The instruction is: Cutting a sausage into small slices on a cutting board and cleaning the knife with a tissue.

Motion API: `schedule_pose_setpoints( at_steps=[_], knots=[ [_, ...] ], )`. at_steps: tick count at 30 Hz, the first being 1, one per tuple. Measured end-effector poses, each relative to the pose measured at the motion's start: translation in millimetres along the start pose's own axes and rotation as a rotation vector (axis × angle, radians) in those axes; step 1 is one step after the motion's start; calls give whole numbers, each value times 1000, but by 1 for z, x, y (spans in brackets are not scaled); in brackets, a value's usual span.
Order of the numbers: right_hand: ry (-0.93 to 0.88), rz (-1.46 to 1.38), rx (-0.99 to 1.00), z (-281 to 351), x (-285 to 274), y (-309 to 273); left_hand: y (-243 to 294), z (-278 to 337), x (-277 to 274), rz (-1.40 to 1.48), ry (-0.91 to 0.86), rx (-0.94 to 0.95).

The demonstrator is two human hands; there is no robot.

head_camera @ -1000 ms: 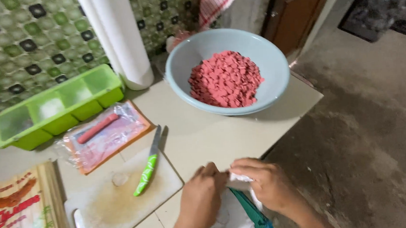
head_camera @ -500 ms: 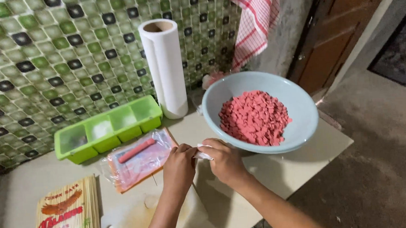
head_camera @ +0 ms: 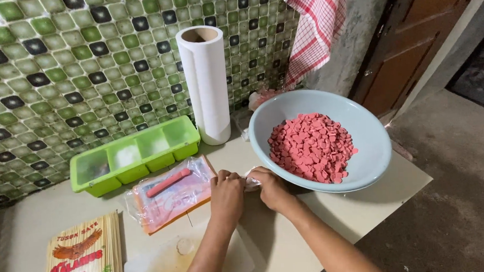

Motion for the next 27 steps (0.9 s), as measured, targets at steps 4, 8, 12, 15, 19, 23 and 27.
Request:
schedule_pose_setpoints(
  at_steps=[4, 8, 12, 15, 19, 23, 27],
  knots=[
    [-53, 14, 17, 4, -19, -19, 12, 2, -17, -37, -48, 26],
    [-89, 30, 55, 13, -24, -24, 17, 12, -29, -67, -118, 46],
    [-110, 57, 81, 18, -36, -37, 21, 23, -41, 14, -178, 54],
    [-155, 53, 120, 23, -35, -36, 24, 30, -40, 16, -187, 57],
    [-184, 36, 161, 36, -32, -35, 24, 43, -23, -13, -46, 65],
    [-201, 53, 166, 55, -30, -27, 30, 62, -30, 12, -6, 37],
    [-204, 12, 154, 66, -40, -43, 33, 79, -38, 43, 4, 33]
  ],
)
Point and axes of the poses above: each hand's wrist, its own z-axis away from the middle knuckle, its own x-axis out of the palm, y = z × x, the point moved 10 cm from there along -z, towards the middle knuckle, and after that the axes turned 7 degrees about y, right-handed, at the moved point
